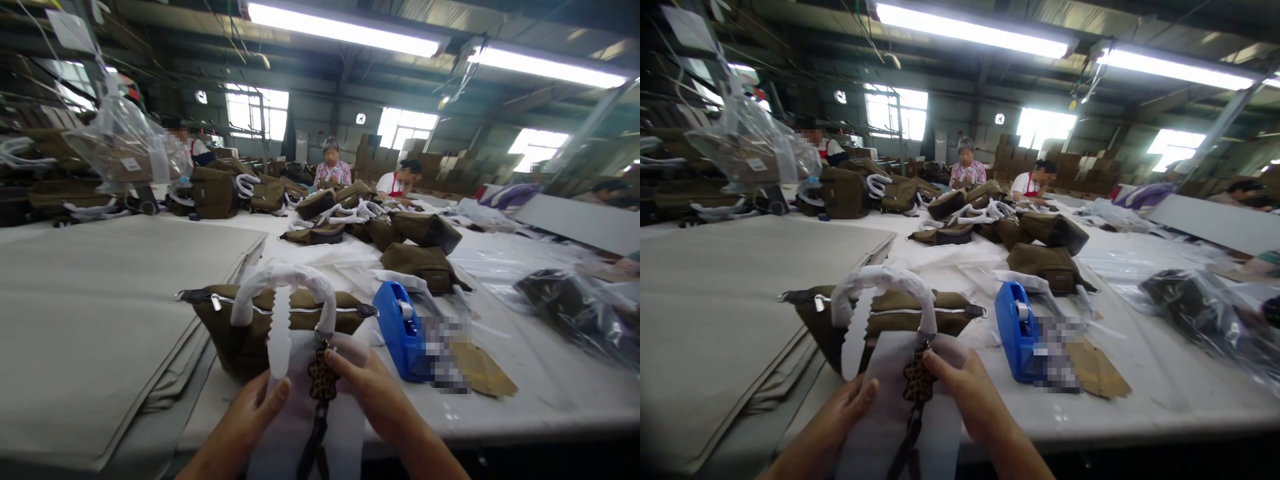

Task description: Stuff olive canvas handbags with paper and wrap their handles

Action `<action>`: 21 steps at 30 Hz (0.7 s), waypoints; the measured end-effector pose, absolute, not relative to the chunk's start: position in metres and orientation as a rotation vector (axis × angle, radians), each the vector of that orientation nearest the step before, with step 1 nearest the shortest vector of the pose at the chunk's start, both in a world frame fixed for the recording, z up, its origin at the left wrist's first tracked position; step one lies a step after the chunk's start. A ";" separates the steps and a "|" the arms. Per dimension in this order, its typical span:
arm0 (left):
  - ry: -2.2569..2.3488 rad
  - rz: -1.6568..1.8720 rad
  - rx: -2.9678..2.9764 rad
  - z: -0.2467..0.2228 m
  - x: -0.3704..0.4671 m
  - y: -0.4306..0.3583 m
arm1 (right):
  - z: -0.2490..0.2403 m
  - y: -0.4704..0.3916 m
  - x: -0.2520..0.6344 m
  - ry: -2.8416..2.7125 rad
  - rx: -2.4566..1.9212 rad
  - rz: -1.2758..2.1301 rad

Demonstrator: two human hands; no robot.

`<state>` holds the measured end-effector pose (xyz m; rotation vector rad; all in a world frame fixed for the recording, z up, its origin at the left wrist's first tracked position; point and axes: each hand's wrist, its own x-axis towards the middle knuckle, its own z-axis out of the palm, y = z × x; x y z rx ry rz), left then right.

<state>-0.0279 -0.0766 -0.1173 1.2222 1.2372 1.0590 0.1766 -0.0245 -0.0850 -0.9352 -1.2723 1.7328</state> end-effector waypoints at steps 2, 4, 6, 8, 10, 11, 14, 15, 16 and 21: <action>1.119 0.989 1.236 -0.116 -0.019 -0.072 | -0.084 -0.025 0.176 -1.273 -0.909 1.720; 1.118 0.979 1.286 -0.117 -0.012 -0.068 | -0.084 -0.024 0.175 -1.280 -0.891 1.688; 1.198 1.013 1.294 -0.120 -0.005 -0.065 | -0.085 -0.023 0.174 -1.314 -0.887 1.636; 1.282 1.042 1.271 -0.123 0.001 -0.064 | -0.085 -0.021 0.173 -1.370 -0.917 1.568; 1.335 1.033 1.260 -0.124 0.004 -0.065 | -0.085 -0.019 0.173 -1.457 -0.964 1.466; 1.343 1.034 1.258 -0.124 0.005 -0.066 | -0.084 -0.019 0.175 -1.513 -0.987 1.413; 1.350 1.042 1.266 -0.123 0.004 -0.068 | -0.086 -0.021 0.186 -1.651 -1.096 1.277; 1.347 1.049 1.265 -0.123 0.003 -0.068 | -0.088 -0.022 0.192 -1.642 -1.137 1.279; 1.345 1.049 1.257 -0.122 0.001 -0.068 | -0.091 -0.024 0.198 -1.587 -1.159 1.326; 1.376 1.030 1.255 -0.121 -0.004 -0.066 | -0.118 -0.032 0.212 -0.969 -0.920 1.794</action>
